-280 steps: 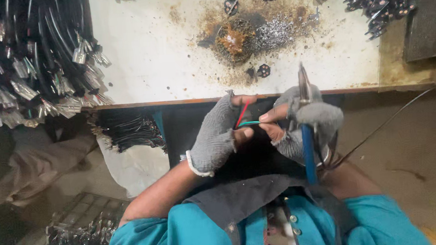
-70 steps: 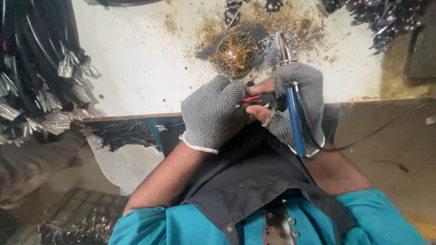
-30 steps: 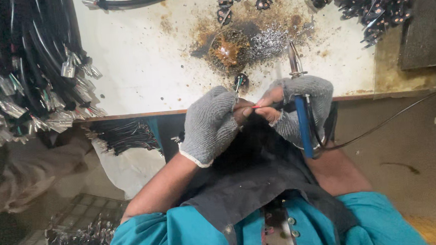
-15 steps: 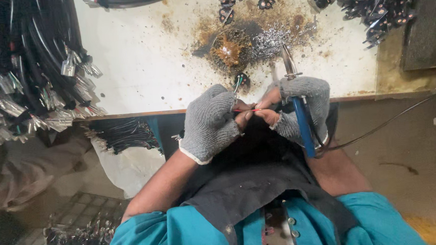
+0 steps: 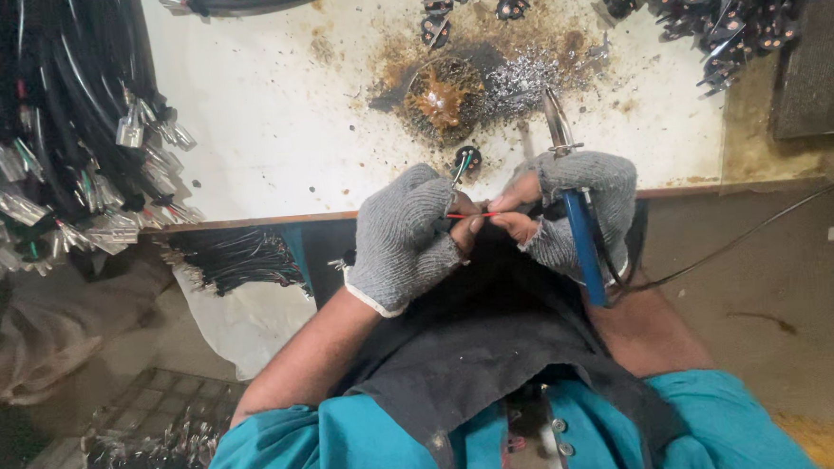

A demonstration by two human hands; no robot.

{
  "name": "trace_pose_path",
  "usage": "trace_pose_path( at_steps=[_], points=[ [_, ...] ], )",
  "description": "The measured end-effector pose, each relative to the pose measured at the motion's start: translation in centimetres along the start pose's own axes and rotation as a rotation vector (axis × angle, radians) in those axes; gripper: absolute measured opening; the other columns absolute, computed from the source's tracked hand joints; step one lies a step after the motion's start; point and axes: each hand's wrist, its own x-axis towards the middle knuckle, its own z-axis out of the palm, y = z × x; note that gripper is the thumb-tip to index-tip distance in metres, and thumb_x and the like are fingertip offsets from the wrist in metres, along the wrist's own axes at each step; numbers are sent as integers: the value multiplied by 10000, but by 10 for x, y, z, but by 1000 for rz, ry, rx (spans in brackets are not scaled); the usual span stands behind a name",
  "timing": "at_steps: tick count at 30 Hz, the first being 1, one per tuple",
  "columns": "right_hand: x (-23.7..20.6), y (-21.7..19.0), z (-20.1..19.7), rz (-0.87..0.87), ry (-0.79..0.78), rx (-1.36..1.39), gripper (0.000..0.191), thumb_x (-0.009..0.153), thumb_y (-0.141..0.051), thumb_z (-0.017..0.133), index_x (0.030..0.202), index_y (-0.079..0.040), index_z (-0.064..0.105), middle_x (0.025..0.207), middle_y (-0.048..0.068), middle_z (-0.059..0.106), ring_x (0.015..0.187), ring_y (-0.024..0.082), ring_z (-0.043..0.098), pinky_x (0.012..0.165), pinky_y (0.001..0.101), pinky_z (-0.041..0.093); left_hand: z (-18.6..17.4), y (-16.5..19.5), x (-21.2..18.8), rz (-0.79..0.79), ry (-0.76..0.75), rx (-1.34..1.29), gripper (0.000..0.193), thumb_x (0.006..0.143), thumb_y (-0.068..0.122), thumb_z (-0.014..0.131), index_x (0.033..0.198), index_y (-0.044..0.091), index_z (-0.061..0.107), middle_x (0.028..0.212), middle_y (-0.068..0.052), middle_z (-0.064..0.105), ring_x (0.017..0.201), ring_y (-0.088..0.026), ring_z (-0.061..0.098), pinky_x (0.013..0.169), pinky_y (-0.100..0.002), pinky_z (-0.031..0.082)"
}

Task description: The person solders wires to electrical connectors at a workbench. They hold a connector in one hand and a soldering iron in the other, dip wires into flux, solder the wire ends to the connector terminals, and set finished connectors aside with the completed pile.

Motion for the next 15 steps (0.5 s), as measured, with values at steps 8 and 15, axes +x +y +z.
trace_pose_path(
  at_steps=[8,15],
  points=[
    [-3,-12,-2,-5,-9,26,184,873,-177,862,925,-33,762,813,76,723,750,155,707,681,270,557,7,-10,-8,84,82,24,163,806,179,840,879,156,696,816,-74,632,764,-301,645,657,-415,514],
    [-11,-17,5,79,-54,42,148,882,-188,839,917,-59,773,783,43,721,713,151,685,673,270,548,4,-8,-13,281,147,116,214,760,143,895,838,147,695,717,-63,622,661,-305,609,574,-429,463]
  ],
)
